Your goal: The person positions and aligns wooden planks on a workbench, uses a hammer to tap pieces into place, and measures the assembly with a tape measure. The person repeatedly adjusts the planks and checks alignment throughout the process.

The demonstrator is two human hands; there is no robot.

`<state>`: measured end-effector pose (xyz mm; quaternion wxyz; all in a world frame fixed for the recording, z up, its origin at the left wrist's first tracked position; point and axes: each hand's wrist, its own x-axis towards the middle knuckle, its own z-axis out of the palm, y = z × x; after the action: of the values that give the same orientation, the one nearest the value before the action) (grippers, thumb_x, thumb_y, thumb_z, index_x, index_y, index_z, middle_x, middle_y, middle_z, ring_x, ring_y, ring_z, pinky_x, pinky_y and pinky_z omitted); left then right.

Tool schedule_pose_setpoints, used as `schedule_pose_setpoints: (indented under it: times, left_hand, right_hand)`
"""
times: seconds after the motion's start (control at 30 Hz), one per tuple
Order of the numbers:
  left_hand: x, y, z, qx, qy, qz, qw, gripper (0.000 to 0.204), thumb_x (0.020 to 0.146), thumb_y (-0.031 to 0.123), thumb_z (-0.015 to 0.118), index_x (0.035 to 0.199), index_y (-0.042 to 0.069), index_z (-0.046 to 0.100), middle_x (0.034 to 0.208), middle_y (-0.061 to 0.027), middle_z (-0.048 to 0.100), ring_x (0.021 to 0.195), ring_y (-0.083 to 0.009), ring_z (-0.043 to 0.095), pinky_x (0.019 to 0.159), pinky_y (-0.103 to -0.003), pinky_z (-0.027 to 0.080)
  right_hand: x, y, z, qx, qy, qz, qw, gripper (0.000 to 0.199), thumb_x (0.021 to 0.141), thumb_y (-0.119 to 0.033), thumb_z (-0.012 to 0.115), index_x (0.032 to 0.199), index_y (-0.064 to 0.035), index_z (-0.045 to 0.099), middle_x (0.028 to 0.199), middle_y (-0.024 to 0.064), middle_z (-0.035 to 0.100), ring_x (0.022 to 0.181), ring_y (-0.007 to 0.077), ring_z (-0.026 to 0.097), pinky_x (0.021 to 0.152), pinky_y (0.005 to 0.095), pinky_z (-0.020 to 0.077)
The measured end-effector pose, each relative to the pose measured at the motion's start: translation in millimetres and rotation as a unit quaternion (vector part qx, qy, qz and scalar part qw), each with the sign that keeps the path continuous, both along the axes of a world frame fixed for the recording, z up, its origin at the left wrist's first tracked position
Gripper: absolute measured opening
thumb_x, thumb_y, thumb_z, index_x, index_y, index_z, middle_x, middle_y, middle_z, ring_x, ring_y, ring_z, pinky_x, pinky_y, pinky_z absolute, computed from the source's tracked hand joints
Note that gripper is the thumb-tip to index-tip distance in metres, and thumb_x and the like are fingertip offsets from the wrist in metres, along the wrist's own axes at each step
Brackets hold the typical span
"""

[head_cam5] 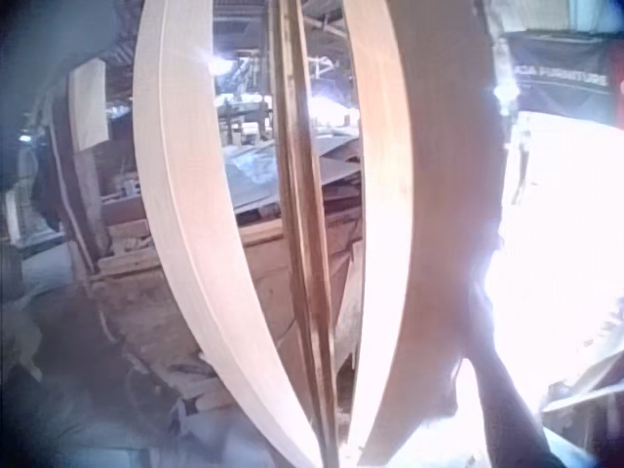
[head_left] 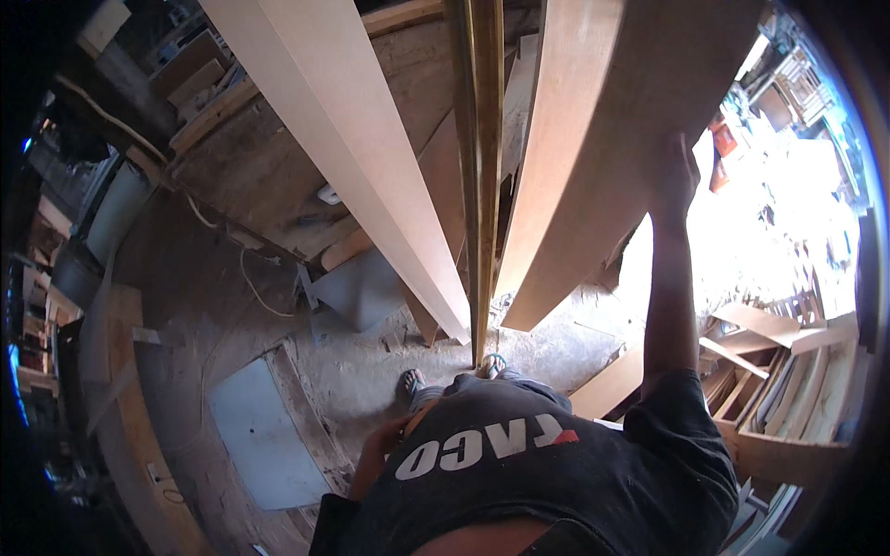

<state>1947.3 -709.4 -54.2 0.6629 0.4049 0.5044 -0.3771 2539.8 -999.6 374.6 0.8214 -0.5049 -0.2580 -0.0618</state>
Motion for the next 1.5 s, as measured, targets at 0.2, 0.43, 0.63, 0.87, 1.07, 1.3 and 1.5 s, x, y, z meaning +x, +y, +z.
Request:
schedule_pose_setpoints:
  times: [0.2,0.43,0.63,0.87,1.07,1.3,1.5]
  left_hand:
    - [-34.1,-83.6,29.0,0.031,0.005,0.091,0.995,0.076,0.095,0.070,0.057,0.144,0.012,0.059,0.133,-0.0152,0.067,0.124,-0.0283,0.062,0.104,-0.052,0.046]
    - [-43.3,-122.4,46.7,0.047,0.012,0.132,0.990,0.075,0.095,0.070,0.058,0.143,0.012,0.060,0.131,-0.0153,0.067,0.123,-0.0285,0.063,0.104,-0.052,0.047]
    - [-39.9,-122.7,53.4,0.057,0.014,0.134,0.989,0.074,0.095,0.069,0.058,0.142,0.012,0.060,0.130,-0.0153,0.068,0.122,-0.0286,0.063,0.103,-0.052,0.047]
    - [-46.3,-110.6,59.0,0.061,0.025,0.123,0.990,0.073,0.095,0.068,0.059,0.141,0.012,0.061,0.129,-0.0154,0.068,0.121,-0.0288,0.064,0.103,-0.052,0.047]
    - [-47.8,-98.6,62.6,0.067,0.034,0.111,0.991,0.072,0.095,0.068,0.059,0.141,0.013,0.062,0.128,-0.0155,0.069,0.121,-0.0289,0.064,0.102,-0.052,0.047]
    - [-34.6,-88.4,66.9,0.070,0.037,0.092,0.993,0.070,0.095,0.067,0.060,0.140,0.013,0.062,0.126,-0.0156,0.070,0.120,-0.0291,0.065,0.102,-0.052,0.048]
    - [-33.2,-92.5,71.9,0.075,0.044,0.098,0.991,0.069,0.095,0.066,0.060,0.139,0.013,0.063,0.125,-0.0157,0.070,0.119,-0.0292,0.065,0.102,-0.052,0.048]
  right_hand:
    - [95.3,48.2,-62.4,-0.026,0.099,-0.106,0.989,0.034,0.102,-0.028,0.068,0.121,0.0001,0.068,0.104,0.0026,0.069,0.090,0.0115,0.064,0.078,0.0276,0.0528]
    - [108.0,102.8,-52.8,-0.016,0.137,-0.029,0.990,0.036,0.101,-0.029,0.070,0.120,0.0020,0.068,0.101,0.0012,0.066,0.089,0.0093,0.060,0.075,0.0277,0.0497]
    - [136.5,111.5,-64.4,-0.034,0.175,0.018,0.984,0.041,0.102,-0.032,0.068,0.122,0.0028,0.067,0.111,0.0056,0.069,0.102,0.0142,0.064,0.086,0.0301,0.0521]
    - [186.6,104.2,-81.4,-0.075,0.152,0.068,0.983,0.056,0.103,-0.041,0.063,0.137,0.0039,0.061,0.126,0.0096,0.067,0.112,0.0176,0.064,0.094,0.0314,0.0522]
    - [183.8,100.0,-83.9,-0.166,0.159,0.077,0.970,0.064,0.102,-0.051,0.061,0.141,0.0001,0.059,0.128,0.0073,0.066,0.115,0.0170,0.062,0.100,0.0323,0.0473]
    - [177.2,83.1,-97.6,-0.239,0.208,0.063,0.946,0.073,0.097,-0.061,0.062,0.142,-0.0035,0.059,0.125,0.0077,0.067,0.113,0.0198,0.061,0.095,0.0357,0.0470]
    - [168.1,55.8,-156.7,-0.221,0.259,-0.013,0.940,0.062,0.095,-0.065,0.062,0.127,-0.0114,0.066,0.108,0.0021,0.068,0.098,0.0132,0.063,0.088,0.0319,0.0461]
